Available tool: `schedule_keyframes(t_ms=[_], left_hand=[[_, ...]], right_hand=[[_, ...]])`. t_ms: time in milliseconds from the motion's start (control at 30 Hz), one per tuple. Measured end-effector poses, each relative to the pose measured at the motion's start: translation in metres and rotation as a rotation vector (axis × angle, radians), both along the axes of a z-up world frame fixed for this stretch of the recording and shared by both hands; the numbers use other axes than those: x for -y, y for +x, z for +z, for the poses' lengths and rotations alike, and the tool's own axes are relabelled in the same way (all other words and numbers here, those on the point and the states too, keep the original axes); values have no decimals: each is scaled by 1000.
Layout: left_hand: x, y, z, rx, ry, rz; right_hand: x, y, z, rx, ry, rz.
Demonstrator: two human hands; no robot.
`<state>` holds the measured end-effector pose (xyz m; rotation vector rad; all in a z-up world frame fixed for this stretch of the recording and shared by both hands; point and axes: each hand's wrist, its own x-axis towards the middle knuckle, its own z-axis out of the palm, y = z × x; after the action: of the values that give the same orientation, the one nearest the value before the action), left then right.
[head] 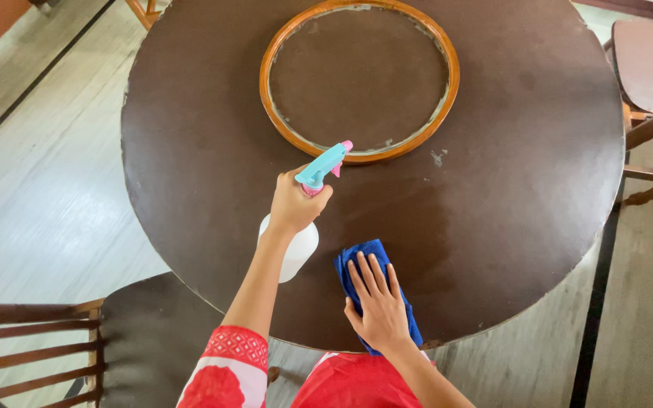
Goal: The person folds a blue cloth, then sprays a cleaning solution onto a round wooden table and wipes the surface with the cloth. The person cleans the main table area and the inner circular tray section.
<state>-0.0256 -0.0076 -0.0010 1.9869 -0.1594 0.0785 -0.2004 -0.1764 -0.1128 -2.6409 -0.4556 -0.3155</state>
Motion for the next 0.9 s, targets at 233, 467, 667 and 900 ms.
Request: schedule_keyframes(t_ms=[233, 467, 667, 900], left_hand=[[10, 1, -8, 50, 160, 12], [29, -24, 1, 6, 277, -41], [33, -54, -7, 71, 408, -159], [32, -96, -27, -57, 609, -286]], right_hand=[[29, 5, -8, -5, -67, -84], [69, 4, -14, -5, -62, -165], [107, 7, -28, -1, -66, -293], [164, 11, -45, -30, -73, -438]])
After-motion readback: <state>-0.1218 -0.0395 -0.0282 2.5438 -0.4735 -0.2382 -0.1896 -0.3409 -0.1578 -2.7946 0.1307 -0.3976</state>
